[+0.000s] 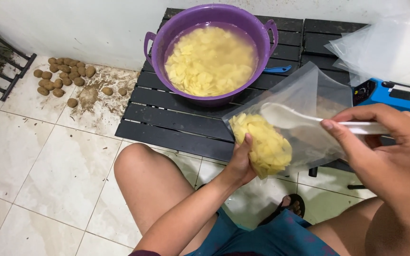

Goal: The person scoops sliced yellow fruit from a purple bowl filled with water and transfers it into a clear plastic bag using a white plastic spoon. The person repeats this action multiple times to fill the bag.

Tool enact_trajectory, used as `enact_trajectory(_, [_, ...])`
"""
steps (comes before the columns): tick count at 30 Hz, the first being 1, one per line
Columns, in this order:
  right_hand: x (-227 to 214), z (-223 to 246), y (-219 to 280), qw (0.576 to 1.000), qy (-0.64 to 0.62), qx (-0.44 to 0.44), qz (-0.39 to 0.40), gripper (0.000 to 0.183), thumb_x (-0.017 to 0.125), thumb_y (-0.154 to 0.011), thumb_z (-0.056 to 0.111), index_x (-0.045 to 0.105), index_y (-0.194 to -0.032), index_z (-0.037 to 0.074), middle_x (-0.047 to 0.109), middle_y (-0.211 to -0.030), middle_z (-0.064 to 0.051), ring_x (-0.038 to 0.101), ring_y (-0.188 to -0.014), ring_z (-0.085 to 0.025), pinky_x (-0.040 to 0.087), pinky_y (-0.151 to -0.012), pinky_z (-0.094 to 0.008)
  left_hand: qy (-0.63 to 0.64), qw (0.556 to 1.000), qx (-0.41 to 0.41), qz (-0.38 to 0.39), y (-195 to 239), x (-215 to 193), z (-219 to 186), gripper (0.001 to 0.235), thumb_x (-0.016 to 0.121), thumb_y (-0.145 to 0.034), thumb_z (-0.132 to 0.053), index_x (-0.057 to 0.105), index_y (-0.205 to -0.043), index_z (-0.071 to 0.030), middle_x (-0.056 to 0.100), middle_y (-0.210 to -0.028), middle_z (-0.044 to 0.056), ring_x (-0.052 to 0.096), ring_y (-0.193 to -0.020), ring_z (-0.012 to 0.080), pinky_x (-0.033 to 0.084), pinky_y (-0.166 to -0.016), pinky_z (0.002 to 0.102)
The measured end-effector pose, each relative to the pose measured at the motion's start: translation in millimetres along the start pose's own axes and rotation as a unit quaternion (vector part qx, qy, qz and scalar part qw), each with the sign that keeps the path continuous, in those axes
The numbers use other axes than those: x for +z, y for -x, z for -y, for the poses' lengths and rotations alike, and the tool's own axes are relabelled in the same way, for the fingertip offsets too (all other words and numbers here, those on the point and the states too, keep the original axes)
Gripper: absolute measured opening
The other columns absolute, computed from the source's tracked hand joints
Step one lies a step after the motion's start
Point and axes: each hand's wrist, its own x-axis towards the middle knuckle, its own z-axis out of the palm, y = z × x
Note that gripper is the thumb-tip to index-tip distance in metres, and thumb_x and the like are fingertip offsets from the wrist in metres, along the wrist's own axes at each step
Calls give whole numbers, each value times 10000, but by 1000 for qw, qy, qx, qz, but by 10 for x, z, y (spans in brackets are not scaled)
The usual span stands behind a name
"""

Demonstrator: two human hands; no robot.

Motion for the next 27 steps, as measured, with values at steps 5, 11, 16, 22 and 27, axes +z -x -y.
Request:
enact_trajectory(5, [77, -257, 44, 992, -114, 49, -30, 158, 856, -1109, 41, 719, -1148, -29, 683, -1016, -135, 579, -799, -168, 409, -665, -265, -32, 999, 30, 20, -17, -15, -15, 943, 874, -822, -434, 379, -1521, -41, 614, -1348, 215, 597, -1287, 362, 551, -1047, 512])
enact_trajectory(11, [88, -641, 35, 996, -45, 74, -20, 407, 815, -1166, 158, 618, -1472, -26, 661, -1192, -164, 636, -921, -223, 490, -694, -332, -67, 996, 53, -9, -49, -45, -22, 940, 915, -785, -263, 372, -1514, -24, 614, -1359, 209, 608, -1274, 366, 571, -1010, 509])
enact_trajectory(16, [101, -587, 16, 996, -73, 44, -27, 363, 841, -1129, 130, 641, -1358, -70, 647, -1205, -186, 657, -1028, -259, 516, -811, -353, -96, 993, 58, -42, -1, 120, -141, 806, 859, -803, -153, 422, -1470, -38, 632, -1289, 183, 619, -1237, 355, 573, -1007, 493])
enact_trajectory(22, [108, -377, 62, 995, -80, 30, -59, 192, 800, -1245, 47, 672, -1341, -59, 632, -1191, -181, 614, -1030, -263, 468, -875, -356, -122, 982, 115, -87, -8, 173, -153, 726, 874, -752, -89, 510, -1375, -9, 682, -1196, 181, 676, -1135, 348, 617, -924, 486])
enact_trajectory(27, [77, -104, -197, 990, -132, 32, -24, 163, 781, -1139, 37, 676, -1261, 9, 633, -1014, -97, 519, -733, -139, 380, -621, -260, -129, 973, 162, -98, 7, 361, -332, 797, 875, -726, -134, 475, -1403, -5, 649, -1258, 195, 647, -1193, 364, 600, -962, 487])
